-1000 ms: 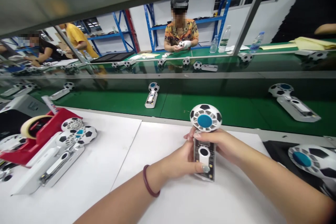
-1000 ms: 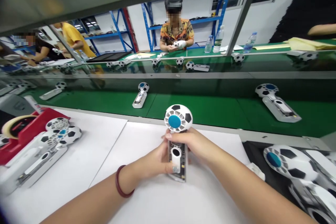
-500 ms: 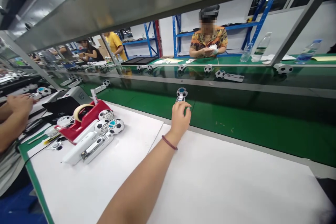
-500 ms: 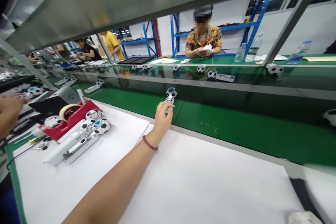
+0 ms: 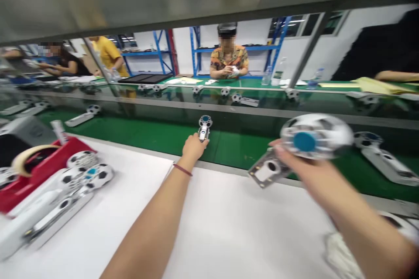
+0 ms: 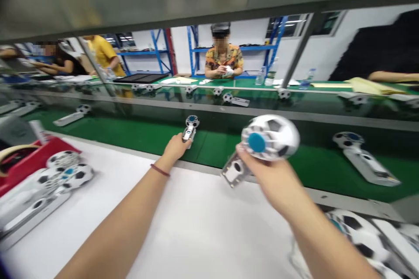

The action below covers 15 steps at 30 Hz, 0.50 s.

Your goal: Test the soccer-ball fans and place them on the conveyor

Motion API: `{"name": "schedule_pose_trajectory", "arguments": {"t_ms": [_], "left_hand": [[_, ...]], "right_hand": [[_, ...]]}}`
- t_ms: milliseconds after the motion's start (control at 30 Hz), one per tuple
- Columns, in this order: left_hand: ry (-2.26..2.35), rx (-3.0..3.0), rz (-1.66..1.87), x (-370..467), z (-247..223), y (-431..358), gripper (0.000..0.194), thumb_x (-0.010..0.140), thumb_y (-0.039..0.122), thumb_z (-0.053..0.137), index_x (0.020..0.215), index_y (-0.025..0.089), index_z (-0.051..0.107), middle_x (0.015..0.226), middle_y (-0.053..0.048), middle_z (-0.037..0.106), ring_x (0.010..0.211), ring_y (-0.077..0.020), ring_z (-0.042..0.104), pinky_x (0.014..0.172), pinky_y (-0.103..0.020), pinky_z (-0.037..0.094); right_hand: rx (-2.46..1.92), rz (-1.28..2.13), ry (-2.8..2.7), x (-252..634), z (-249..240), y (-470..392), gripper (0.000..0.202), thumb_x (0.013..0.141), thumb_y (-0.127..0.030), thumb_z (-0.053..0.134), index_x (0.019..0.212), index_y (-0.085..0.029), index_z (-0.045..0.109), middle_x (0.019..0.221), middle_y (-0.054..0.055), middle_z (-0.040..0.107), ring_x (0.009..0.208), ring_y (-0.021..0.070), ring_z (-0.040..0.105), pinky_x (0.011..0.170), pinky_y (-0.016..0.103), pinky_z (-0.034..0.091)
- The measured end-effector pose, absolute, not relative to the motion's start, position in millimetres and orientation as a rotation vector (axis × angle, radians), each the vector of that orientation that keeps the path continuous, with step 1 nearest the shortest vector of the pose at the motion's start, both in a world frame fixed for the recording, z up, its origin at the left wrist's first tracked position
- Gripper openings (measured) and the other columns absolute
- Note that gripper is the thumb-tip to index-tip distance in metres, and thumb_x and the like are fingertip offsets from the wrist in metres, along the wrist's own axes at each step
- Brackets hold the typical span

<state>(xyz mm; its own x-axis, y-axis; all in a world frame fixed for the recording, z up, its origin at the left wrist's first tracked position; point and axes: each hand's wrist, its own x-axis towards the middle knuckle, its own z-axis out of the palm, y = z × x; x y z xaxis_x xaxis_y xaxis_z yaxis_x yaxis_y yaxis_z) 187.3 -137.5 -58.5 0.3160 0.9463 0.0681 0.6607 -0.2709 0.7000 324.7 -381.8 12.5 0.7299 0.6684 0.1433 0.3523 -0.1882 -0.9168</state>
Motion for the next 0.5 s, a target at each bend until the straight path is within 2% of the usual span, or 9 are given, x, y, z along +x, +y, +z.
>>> {"name": "schedule_pose_trajectory", "arguments": {"t_ms": [67,133,233,300,367,433,500], "left_hand": [[1.38,1.994,0.619,192.4,-57.6,-139.3,0.028,0.064,0.031,0.067,0.083,0.013,0.059,0.091,-0.017,0.063,0.094,-0.0328,0.056,0.077,-0.035,0.039],[1.313,1.94,0.554,195.8,-55.0,-139.2,0.023,0.059,0.033,0.07,0.066,0.015,0.057,0.067,-0.012,0.06,0.081,-0.0331,0.058,0.066,-0.033,0.039],[1.175,1.799,0.51,200.0,-50.0,-143.1,0.023,0.063,0.036,0.064,0.059,0.017,0.051,0.048,-0.003,0.046,0.058,-0.0241,0.054,0.049,-0.027,0.034],[1.044,1.686,0.511,202.5,-46.3,-155.5,0.024,0.076,0.039,0.046,0.068,0.017,0.051,0.049,0.0,0.044,0.048,-0.0162,0.047,0.043,-0.024,0.031],[0.887,1.442,0.552,204.7,-42.5,-177.7,0.022,0.08,0.033,0.038,0.079,0.015,0.051,0.057,-0.001,0.05,0.046,-0.0114,0.046,0.042,-0.021,0.032],[0.742,1.123,0.599,206.6,-39.9,-206.0,0.016,0.076,0.024,0.046,0.088,0.014,0.05,0.071,-0.005,0.059,0.052,-0.0097,0.052,0.047,-0.019,0.038],[0.664,0.951,0.614,207.6,-39.5,-235.0,0.025,0.07,0.017,0.056,0.093,0.016,0.047,0.088,-0.01,0.064,0.062,-0.0124,0.06,0.053,-0.021,0.044]], "right_hand": [[-1.919,0.4,-0.77,331.2,0.3,-365.2,0.04,0.067,-0.051,0.062,0.092,-0.019,0.065,0.094,0.009,0.066,0.097,0.0307,0.059,0.084,0.042,0.045],[-1.933,0.316,-0.74,342.4,-14.4,-349.7,0.042,0.067,-0.052,0.061,0.094,-0.02,0.063,0.098,0.009,0.064,0.097,0.0299,0.058,0.084,0.042,0.044],[-1.907,0.18,-0.674,362.9,-32.9,-340.4,0.051,0.066,-0.047,0.063,0.105,-0.016,0.055,0.105,0.012,0.057,0.096,0.0276,0.057,0.084,0.041,0.045],[-1.903,0.128,-0.624,372.6,-39.4,-343.2,0.058,0.07,-0.043,0.06,0.118,-0.016,0.044,0.112,0.013,0.05,0.09,0.0235,0.058,0.081,0.039,0.046],[-1.851,0.127,-0.615,376.7,-41.6,-349.2,0.062,0.074,-0.038,0.056,0.129,-0.02,0.031,0.121,0.013,0.041,0.086,0.0182,0.058,0.078,0.035,0.048],[-1.744,0.171,-0.648,375.0,-41.5,-355.1,0.066,0.076,-0.034,0.054,0.133,-0.025,0.024,0.129,0.012,0.033,0.089,0.0162,0.057,0.077,0.032,0.049],[-1.616,0.276,-0.739,368.1,-39.8,-359.3,0.064,0.075,-0.031,0.054,0.133,-0.029,0.027,0.133,0.01,0.027,0.102,0.0183,0.053,0.081,0.033,0.047]]}}
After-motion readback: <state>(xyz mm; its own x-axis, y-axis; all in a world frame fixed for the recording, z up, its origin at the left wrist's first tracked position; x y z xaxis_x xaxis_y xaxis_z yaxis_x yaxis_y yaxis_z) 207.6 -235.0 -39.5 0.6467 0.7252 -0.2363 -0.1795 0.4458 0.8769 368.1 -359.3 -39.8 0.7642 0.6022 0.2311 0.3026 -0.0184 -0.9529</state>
